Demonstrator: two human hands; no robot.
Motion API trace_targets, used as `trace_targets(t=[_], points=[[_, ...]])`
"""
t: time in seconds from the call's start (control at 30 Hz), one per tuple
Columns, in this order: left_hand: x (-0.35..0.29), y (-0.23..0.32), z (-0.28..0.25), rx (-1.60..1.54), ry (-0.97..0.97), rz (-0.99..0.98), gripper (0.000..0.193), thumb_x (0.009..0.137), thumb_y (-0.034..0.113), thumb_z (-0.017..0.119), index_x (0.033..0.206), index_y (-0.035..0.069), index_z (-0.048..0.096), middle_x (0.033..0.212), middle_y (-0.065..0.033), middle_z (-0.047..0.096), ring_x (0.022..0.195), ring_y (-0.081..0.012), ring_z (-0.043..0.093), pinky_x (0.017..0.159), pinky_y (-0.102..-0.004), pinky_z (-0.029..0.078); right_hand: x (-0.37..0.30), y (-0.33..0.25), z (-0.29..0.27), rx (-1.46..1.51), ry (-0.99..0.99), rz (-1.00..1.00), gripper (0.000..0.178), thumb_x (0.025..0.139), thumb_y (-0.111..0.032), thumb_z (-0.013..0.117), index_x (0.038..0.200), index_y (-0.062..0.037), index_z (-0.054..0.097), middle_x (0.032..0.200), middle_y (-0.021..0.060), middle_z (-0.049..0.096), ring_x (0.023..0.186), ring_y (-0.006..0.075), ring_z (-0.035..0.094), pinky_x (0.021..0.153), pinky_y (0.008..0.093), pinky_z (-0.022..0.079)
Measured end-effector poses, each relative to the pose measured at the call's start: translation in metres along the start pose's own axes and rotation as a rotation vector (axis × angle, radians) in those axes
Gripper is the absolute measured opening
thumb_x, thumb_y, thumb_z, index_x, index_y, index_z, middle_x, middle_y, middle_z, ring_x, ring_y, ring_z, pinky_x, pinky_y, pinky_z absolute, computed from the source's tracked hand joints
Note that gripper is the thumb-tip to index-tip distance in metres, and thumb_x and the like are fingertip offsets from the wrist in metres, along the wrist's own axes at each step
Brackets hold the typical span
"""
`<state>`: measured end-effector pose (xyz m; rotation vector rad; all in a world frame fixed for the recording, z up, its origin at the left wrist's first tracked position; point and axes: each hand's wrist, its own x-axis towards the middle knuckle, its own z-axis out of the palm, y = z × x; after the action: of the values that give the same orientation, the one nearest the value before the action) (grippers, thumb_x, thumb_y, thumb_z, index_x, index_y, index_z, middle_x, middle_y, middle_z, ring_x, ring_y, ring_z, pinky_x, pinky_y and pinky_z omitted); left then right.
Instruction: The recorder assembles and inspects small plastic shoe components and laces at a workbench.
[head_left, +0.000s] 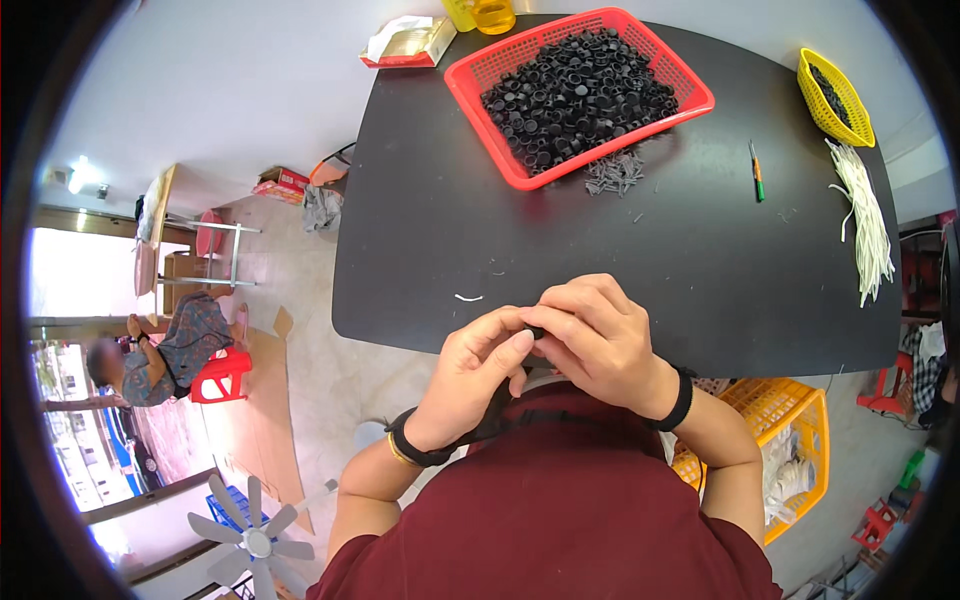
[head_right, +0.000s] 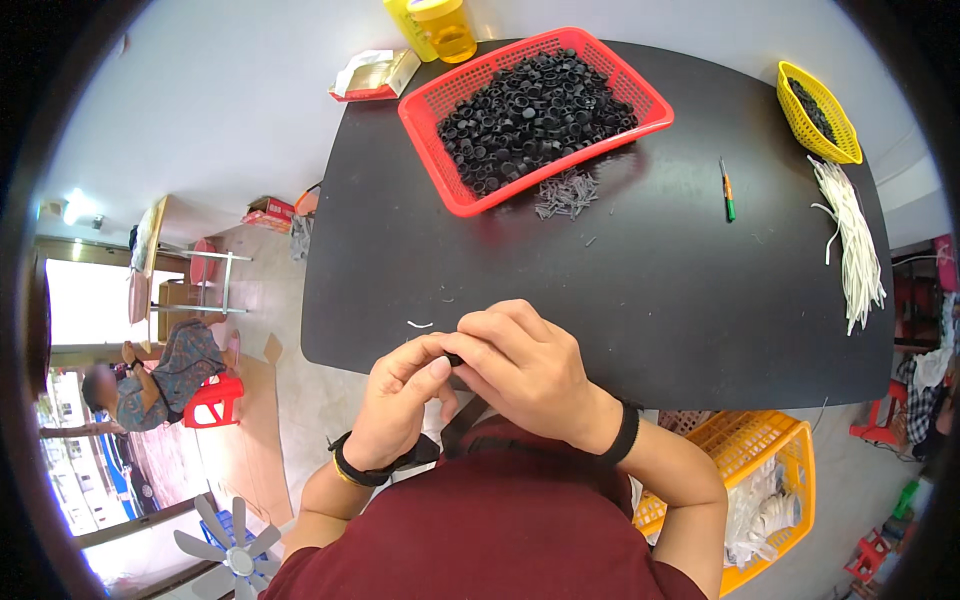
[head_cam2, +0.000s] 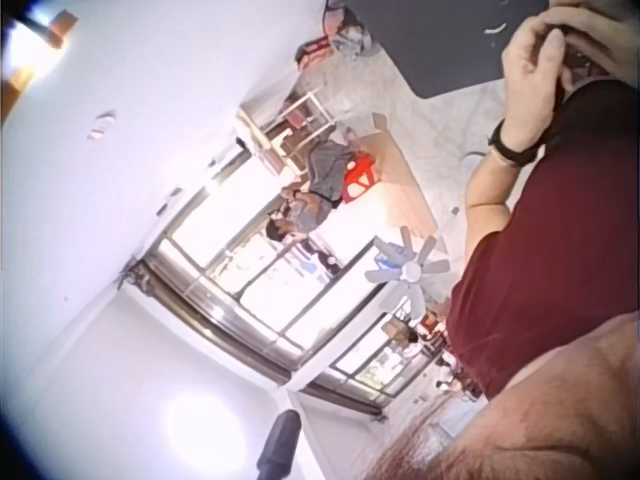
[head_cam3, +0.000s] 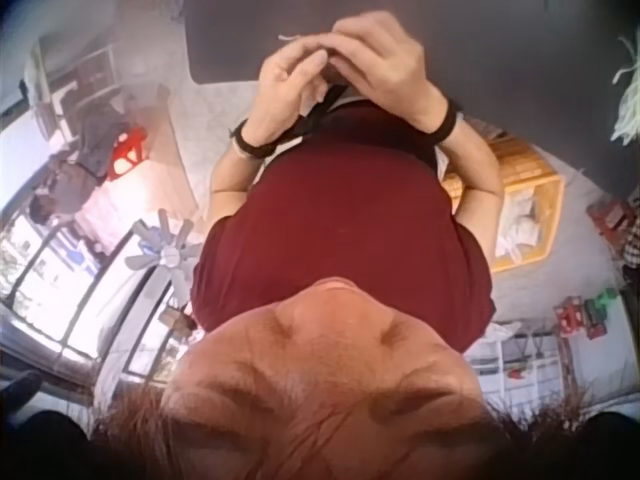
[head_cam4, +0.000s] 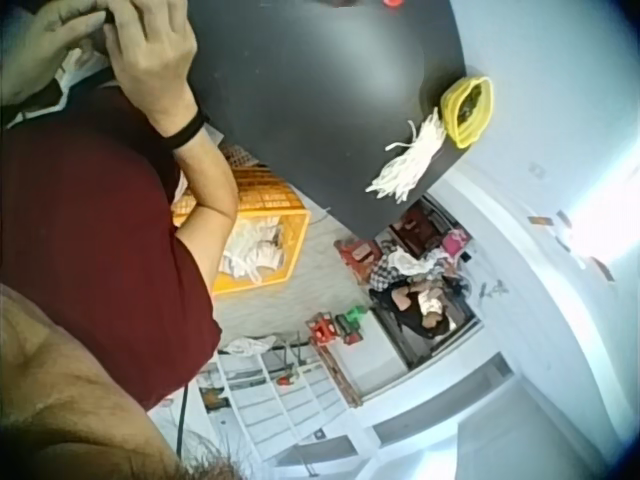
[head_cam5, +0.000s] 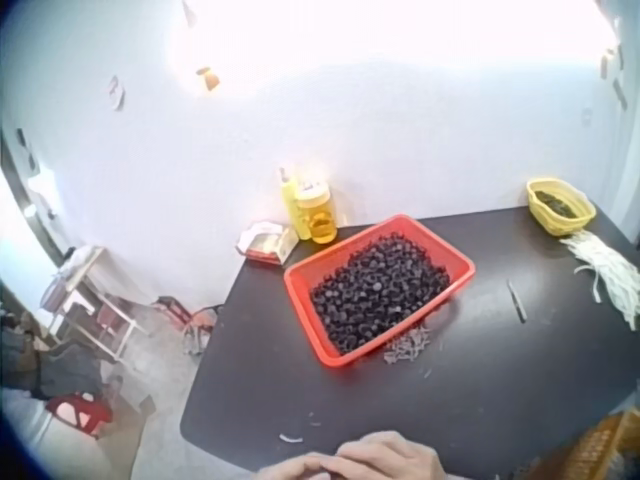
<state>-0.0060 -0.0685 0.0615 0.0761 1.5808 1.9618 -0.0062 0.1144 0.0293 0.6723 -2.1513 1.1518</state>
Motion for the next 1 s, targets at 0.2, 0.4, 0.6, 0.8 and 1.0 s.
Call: trace_targets(t=[0.2,0.4,0.6,0.8,1.0], points=[[-0.003,-0.001,-0.007,-0.109,0.000,-0.063,0.026,0.101,0.016,0.049,0.118,-0.001,0.058,0.097,-0.0058,0.063,0.068,-0.0080,0.056,0.058,-0.0209,0.047,0.003,0.001,0.006,-0.009,-0.036,-0.051,0.034,0.064,-0.008,0.076,0.097,-0.0060,0.066,0.093,0.0049,0.061,0.086,0.0237,0.060,0.067,0.0329,0.053],[-0.002,-0.004,-0.011,-0.126,0.021,-0.027,0.027,0.101,0.016,0.049,0.120,-0.003,0.057,0.106,-0.0094,0.063,0.076,-0.0130,0.059,0.057,-0.0247,0.049,0.005,-0.004,0.015,0.076,-0.042,0.051,0.037,0.062,-0.006,0.077,0.097,-0.0066,0.067,0.095,0.0042,0.063,0.087,0.0236,0.060,0.069,0.0333,0.053],[-0.005,-0.003,-0.011,-0.100,0.005,0.020,0.024,0.099,0.016,0.052,0.117,0.000,0.059,0.111,-0.0080,0.060,0.080,-0.0125,0.059,0.057,-0.0247,0.049,0.007,0.003,0.010,0.103,-0.022,-0.027,0.040,0.060,-0.004,0.080,0.097,-0.0081,0.067,0.094,0.0020,0.065,0.087,0.0238,0.060,0.069,0.0323,0.052],[-0.002,-0.004,-0.008,-0.153,-0.031,0.016,0.024,0.098,0.016,0.054,0.116,0.001,0.060,0.109,-0.0068,0.060,0.081,-0.0129,0.059,0.058,-0.0261,0.050,0.006,0.005,0.014,0.137,0.035,-0.012,0.040,0.058,-0.002,0.080,0.096,-0.0087,0.067,0.093,0.0017,0.066,0.086,0.0242,0.060,0.069,0.0322,0.052],[-0.002,-0.006,-0.012,-0.088,-0.006,-0.001,0.022,0.098,0.013,0.055,0.116,0.000,0.059,0.101,-0.0034,0.061,0.071,-0.0064,0.055,0.058,-0.0204,0.046,0.006,0.000,0.016,0.082,-0.064,0.045,0.036,0.064,-0.001,0.074,0.099,-0.0079,0.066,0.106,0.0049,0.065,0.089,0.0268,0.061,0.070,0.0338,0.054]])
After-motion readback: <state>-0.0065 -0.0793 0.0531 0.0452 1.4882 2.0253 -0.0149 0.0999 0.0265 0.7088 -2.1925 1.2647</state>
